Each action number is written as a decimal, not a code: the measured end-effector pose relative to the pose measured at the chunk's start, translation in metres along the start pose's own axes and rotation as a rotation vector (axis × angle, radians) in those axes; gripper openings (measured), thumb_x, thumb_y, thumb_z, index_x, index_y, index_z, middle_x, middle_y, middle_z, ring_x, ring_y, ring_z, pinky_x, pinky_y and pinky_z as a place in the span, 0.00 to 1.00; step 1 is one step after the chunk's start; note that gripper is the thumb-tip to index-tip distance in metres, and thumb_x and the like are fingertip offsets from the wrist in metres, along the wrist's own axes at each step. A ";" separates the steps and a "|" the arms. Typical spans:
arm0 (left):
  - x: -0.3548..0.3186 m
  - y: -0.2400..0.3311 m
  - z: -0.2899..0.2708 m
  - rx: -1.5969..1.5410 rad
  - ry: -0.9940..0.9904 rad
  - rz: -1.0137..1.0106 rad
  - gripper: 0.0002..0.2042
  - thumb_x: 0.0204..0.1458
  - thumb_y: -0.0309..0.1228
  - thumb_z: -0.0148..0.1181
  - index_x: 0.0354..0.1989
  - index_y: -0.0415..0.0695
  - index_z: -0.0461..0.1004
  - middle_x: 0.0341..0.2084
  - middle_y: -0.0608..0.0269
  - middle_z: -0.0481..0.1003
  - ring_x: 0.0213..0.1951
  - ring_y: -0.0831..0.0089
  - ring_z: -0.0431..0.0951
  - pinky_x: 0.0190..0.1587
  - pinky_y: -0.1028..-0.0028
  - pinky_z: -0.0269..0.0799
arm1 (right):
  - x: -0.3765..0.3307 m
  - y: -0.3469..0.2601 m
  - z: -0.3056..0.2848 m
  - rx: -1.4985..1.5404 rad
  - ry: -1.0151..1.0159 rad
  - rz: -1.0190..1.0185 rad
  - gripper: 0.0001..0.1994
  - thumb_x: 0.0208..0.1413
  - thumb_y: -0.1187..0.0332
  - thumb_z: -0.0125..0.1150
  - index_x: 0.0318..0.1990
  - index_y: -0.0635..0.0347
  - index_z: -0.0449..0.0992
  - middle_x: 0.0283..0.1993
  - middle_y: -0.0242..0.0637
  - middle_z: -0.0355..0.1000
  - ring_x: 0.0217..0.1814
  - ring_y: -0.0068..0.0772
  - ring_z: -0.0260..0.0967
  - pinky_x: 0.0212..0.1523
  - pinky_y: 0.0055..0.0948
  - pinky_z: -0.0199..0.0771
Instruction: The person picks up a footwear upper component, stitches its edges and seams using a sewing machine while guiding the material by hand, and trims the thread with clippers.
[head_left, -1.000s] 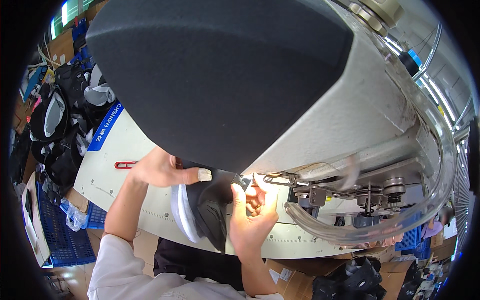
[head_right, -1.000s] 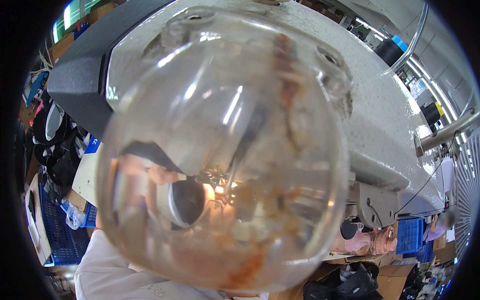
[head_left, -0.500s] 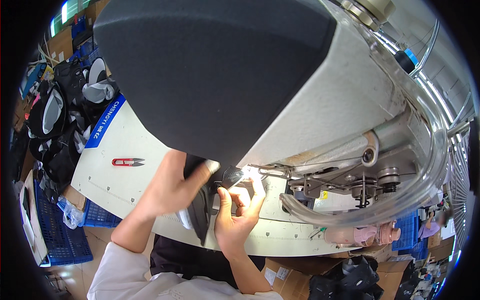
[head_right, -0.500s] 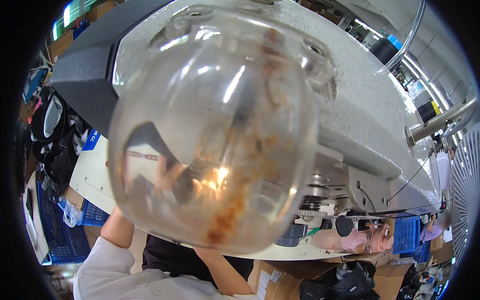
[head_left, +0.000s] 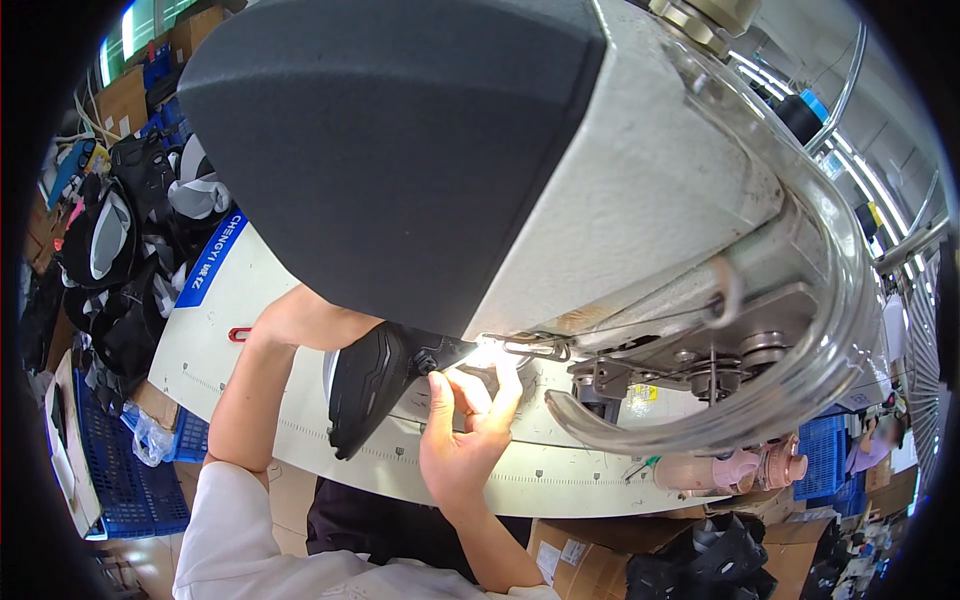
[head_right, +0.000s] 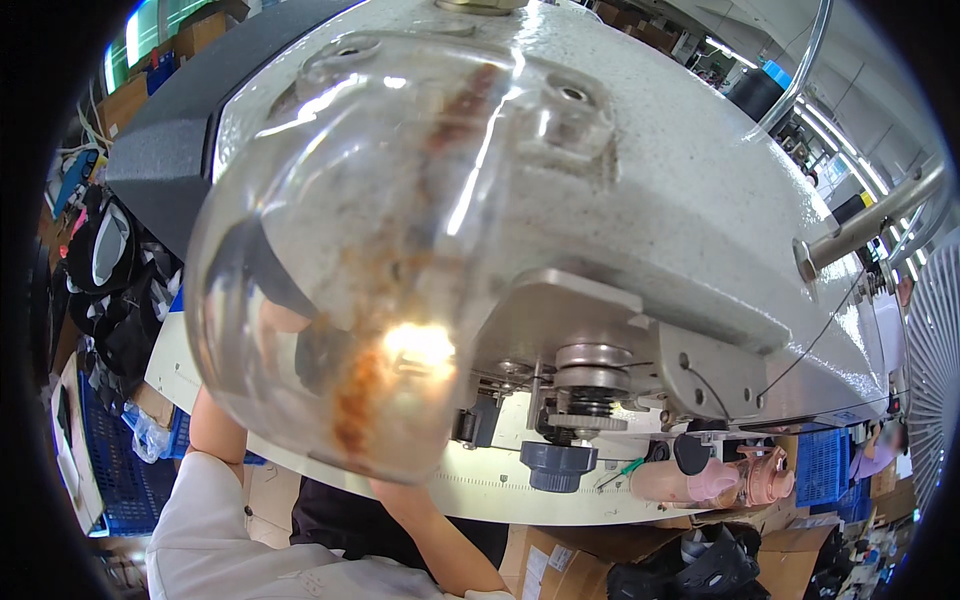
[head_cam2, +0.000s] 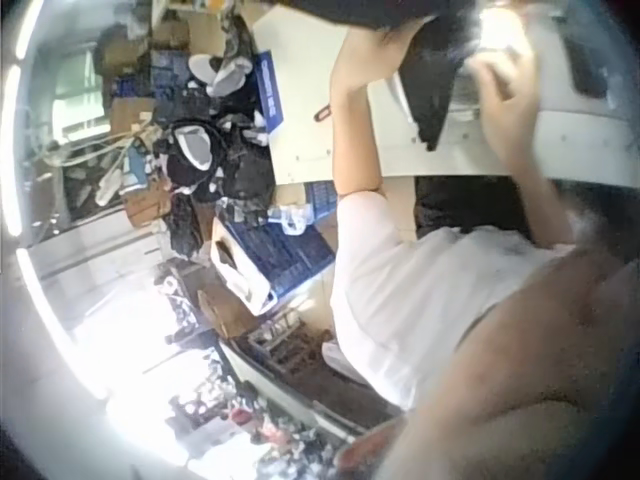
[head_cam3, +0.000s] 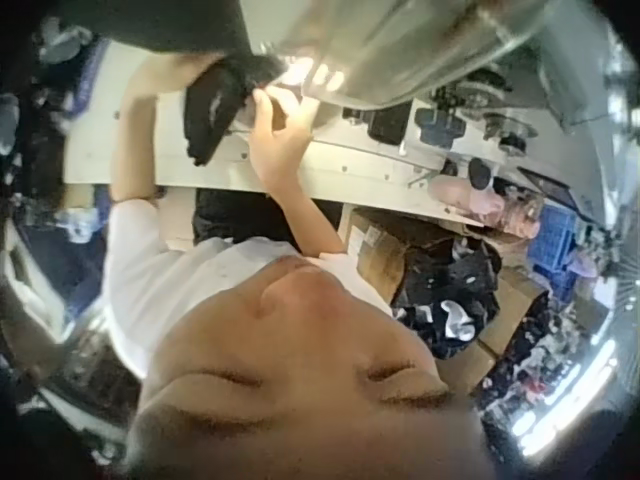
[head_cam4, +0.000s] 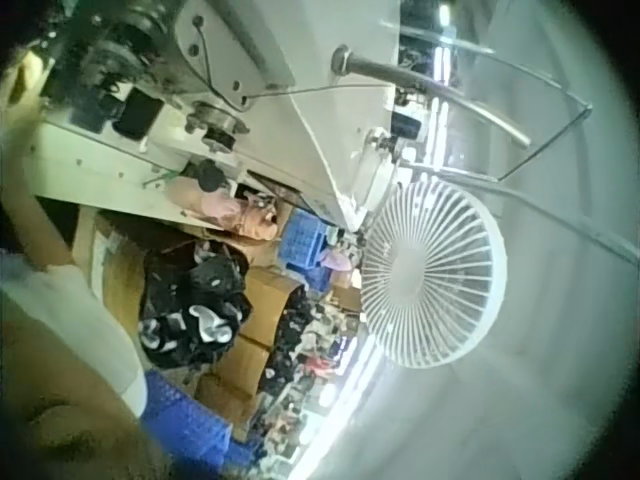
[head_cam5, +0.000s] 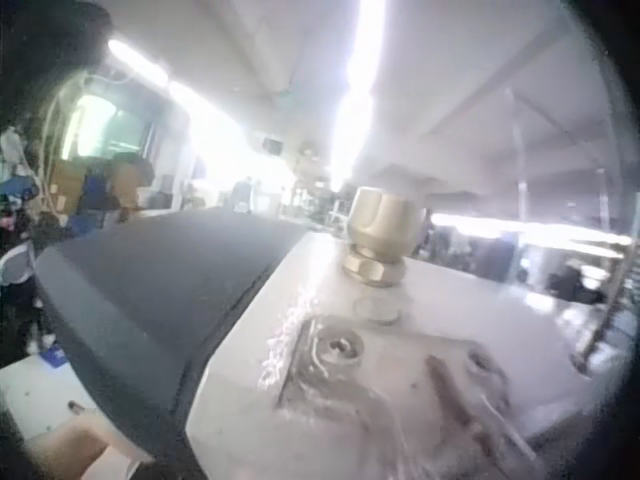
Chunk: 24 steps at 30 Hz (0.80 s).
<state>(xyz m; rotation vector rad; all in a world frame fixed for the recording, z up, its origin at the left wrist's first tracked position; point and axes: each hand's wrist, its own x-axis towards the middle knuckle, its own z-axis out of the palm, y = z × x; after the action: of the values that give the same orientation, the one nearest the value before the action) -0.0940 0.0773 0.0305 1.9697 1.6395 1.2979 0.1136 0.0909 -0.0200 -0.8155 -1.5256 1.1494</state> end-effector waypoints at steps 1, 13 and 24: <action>0.003 -0.004 -0.002 0.040 0.011 0.037 0.11 0.48 0.15 0.59 0.40 0.35 0.80 0.39 0.52 0.80 0.41 0.59 0.79 0.43 0.68 0.74 | 0.000 0.000 0.001 0.012 0.001 -0.005 0.26 0.60 0.80 0.60 0.62 0.70 0.55 0.37 0.42 0.77 0.40 0.23 0.74 0.45 0.20 0.72; 0.004 0.002 -0.001 -0.023 -0.013 0.054 0.11 0.47 0.14 0.58 0.40 0.34 0.80 0.38 0.54 0.80 0.41 0.61 0.79 0.44 0.68 0.74 | 0.003 -0.004 -0.006 0.076 -0.036 0.004 0.24 0.60 0.80 0.59 0.60 0.70 0.56 0.40 0.44 0.77 0.43 0.24 0.75 0.46 0.21 0.73; -0.008 0.016 0.003 -0.149 -0.035 -0.016 0.10 0.54 0.16 0.59 0.45 0.35 0.78 0.41 0.55 0.79 0.43 0.64 0.78 0.46 0.70 0.73 | 0.006 -0.009 -0.018 -0.010 -0.121 -0.094 0.21 0.59 0.80 0.60 0.57 0.72 0.61 0.38 0.42 0.78 0.42 0.24 0.76 0.46 0.22 0.74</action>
<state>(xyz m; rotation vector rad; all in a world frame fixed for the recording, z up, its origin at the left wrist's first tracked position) -0.0810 0.0660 0.0363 1.8773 1.4939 1.3307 0.1299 0.0979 -0.0089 -0.6835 -1.6527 1.1399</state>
